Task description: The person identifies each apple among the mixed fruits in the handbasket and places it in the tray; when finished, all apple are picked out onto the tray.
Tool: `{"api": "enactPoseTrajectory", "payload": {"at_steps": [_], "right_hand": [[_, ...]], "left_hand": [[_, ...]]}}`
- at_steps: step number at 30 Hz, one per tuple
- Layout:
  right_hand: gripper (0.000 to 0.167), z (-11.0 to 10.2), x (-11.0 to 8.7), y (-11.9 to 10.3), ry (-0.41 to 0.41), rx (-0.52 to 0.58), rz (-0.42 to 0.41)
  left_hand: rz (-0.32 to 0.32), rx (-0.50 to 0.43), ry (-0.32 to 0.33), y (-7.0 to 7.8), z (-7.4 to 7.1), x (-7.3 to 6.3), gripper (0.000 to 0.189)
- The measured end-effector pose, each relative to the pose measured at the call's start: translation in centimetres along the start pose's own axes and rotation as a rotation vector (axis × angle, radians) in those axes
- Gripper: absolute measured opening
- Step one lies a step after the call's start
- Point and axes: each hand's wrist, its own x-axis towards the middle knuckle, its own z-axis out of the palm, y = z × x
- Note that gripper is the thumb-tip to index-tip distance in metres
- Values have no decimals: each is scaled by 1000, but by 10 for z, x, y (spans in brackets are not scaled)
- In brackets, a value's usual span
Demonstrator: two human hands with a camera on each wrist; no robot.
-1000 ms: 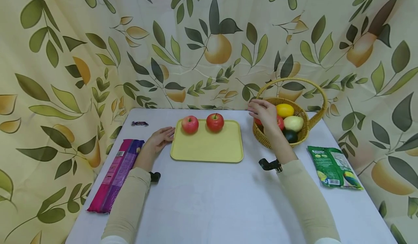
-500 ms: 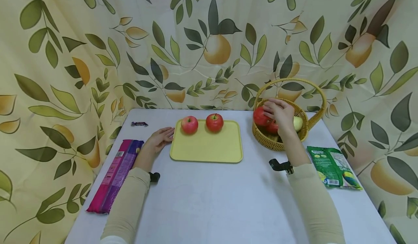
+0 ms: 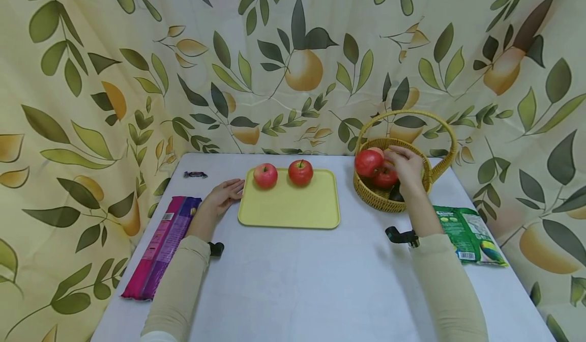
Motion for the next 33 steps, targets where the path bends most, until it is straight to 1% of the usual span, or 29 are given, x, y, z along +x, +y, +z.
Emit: {"api": "enactPoseTrajectory", "payload": {"at_steps": [4,8,10,16,18,21,23,30,33], "right_hand": [[47,-7,3,7,-36,-44,63],[62,-10,5,12,-111,-85,88],[64,-11,8,14,-154,-95,95],[63,-14,16,16,-338,-125,124],[66,-16,19,17,-373,-120,138],[69,-17,21,19,-387,-119,144],[70,-18,22,20,-371,-117,143],[88,-16,20,18,-347,-162,96],[91,-13,17,18,-344,-190,73]], "left_hand": [[-4,-7,-3,1,0,0,79],[-9,-9,1,1,0,1,79],[-9,-10,1,1,-1,1,79],[-1,-10,-13,-1,-1,3,78],[-2,-10,-10,-2,-1,4,78],[-2,-14,-4,-3,-2,5,79],[-1,-15,-2,-4,-2,5,79],[-2,-10,-2,-1,-2,3,78],[-8,-12,-1,1,-2,2,78]]}}
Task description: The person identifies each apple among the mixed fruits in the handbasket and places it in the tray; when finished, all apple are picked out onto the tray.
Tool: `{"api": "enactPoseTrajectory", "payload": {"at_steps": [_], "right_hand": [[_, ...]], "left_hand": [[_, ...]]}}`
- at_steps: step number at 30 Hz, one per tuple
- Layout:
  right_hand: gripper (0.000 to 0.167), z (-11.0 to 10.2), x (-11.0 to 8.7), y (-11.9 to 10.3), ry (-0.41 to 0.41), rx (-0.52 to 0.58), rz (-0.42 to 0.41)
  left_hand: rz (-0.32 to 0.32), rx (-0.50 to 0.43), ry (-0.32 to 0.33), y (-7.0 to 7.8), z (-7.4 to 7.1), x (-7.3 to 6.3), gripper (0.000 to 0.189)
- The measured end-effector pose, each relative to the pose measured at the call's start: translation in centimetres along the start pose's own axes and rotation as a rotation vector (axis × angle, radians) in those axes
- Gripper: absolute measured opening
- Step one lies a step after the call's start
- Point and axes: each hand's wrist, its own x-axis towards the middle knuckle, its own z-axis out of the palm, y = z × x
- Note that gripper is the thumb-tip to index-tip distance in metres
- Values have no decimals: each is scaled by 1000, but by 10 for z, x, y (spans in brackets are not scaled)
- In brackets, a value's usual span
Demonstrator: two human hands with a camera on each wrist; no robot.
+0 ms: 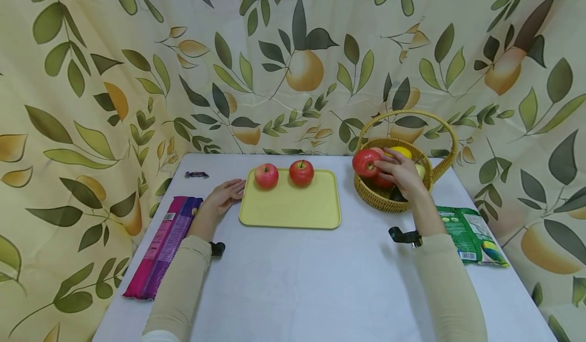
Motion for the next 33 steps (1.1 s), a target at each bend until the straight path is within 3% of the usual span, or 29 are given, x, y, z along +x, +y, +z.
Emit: {"api": "enactPoseTrajectory", "payload": {"at_steps": [5,19,33], "right_hand": [[89,3,0,5,24,1,-33],[91,1,-4,6,13,157,-41],[89,7,-17,-9,89,172,21]], "left_hand": [[-7,-2,1,-2,-1,1,80],[26,8,-7,-6,-3,5,78],[23,19,1,-5,-3,4,76]]}}
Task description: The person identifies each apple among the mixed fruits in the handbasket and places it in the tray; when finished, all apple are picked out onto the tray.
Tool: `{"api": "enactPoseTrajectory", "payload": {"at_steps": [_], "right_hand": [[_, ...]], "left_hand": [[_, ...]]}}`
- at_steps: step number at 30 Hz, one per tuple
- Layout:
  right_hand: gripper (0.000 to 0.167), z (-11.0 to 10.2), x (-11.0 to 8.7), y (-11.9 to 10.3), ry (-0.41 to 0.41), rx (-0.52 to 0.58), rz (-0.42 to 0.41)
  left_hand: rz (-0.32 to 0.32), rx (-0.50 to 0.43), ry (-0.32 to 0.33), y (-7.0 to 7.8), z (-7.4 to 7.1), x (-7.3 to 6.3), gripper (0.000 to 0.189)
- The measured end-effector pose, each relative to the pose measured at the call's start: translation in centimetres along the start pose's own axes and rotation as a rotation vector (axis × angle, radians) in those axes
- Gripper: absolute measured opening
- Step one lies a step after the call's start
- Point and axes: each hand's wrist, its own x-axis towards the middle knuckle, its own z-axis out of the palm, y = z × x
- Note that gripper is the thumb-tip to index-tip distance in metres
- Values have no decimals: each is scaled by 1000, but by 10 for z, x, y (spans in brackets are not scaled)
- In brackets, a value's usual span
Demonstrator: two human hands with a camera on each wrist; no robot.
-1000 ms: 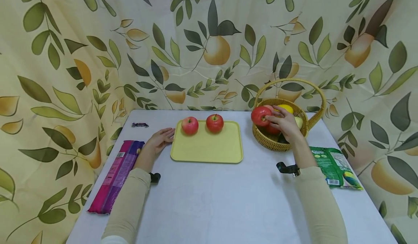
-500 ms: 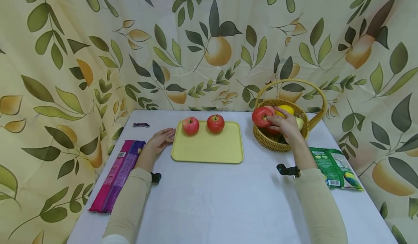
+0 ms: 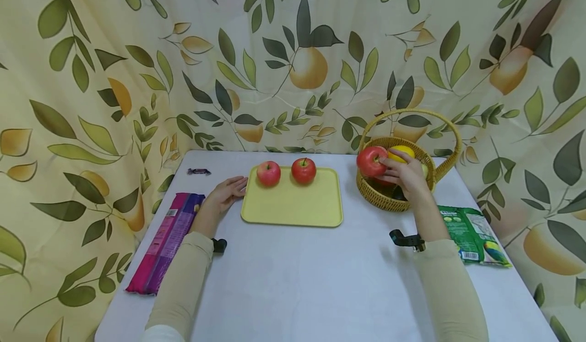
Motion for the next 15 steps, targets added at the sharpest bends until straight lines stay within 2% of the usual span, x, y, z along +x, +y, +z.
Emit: {"api": "enactPoseTrajectory", "payload": {"at_steps": [7,10,15], "right_hand": [[78,8,-11,-11,-25,4,-2],[73,11,-13,-13,-56,-22,-9],[69,20,-17,-15,-112,2,-28]], "left_hand": [[9,6,-10,1,1,0,76],[8,3,-13,2,1,0,75],[-6,-24,3,2,-1,2,77]]}}
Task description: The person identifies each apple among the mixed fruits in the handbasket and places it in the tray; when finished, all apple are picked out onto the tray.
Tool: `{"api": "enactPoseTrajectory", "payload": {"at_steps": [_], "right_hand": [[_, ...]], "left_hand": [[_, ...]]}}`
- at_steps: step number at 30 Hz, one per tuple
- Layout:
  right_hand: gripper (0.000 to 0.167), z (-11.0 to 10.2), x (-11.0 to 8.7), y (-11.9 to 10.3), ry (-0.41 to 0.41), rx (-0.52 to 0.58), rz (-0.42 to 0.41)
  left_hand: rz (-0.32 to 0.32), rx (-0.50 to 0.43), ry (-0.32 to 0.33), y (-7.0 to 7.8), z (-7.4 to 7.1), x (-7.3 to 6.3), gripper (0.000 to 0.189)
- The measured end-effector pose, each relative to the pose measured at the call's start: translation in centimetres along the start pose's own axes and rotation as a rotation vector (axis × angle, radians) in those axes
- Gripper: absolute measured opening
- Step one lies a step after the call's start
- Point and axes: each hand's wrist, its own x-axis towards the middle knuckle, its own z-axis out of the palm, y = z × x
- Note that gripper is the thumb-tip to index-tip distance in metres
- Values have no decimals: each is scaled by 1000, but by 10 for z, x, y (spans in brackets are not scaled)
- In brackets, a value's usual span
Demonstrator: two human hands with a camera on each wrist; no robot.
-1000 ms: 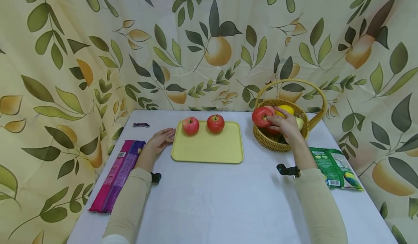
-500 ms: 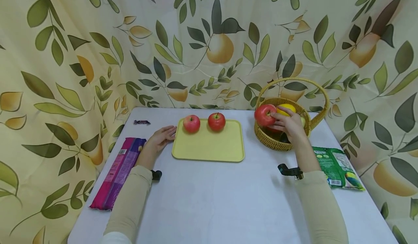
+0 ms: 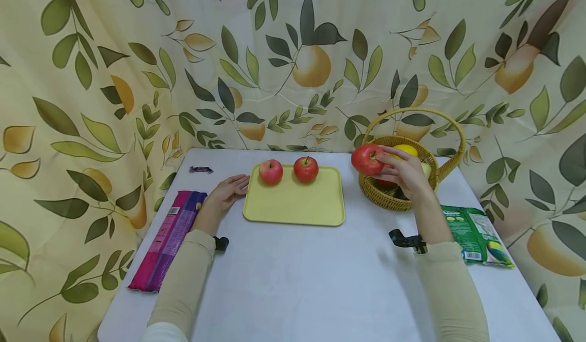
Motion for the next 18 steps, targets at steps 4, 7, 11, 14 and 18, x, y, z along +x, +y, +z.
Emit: {"api": "enactPoseTrajectory", "payload": {"at_steps": [4,7,11,14,18], "right_hand": [[68,8,-2,-1,-27,34,-16],[67,15,-4,-1,-35,33,-25],[64,24,-4,0,-37,9,-32],[62,29,-5,0,-52,10,-39],[60,35,-4,1,-78,32,-49]], "left_hand": [[-4,-3,3,0,-1,1,78],[-3,-1,-4,0,0,1,78],[-4,-7,-7,1,1,0,78],[-7,-5,-4,4,1,-2,78],[-9,-1,-4,3,1,-2,79]]}}
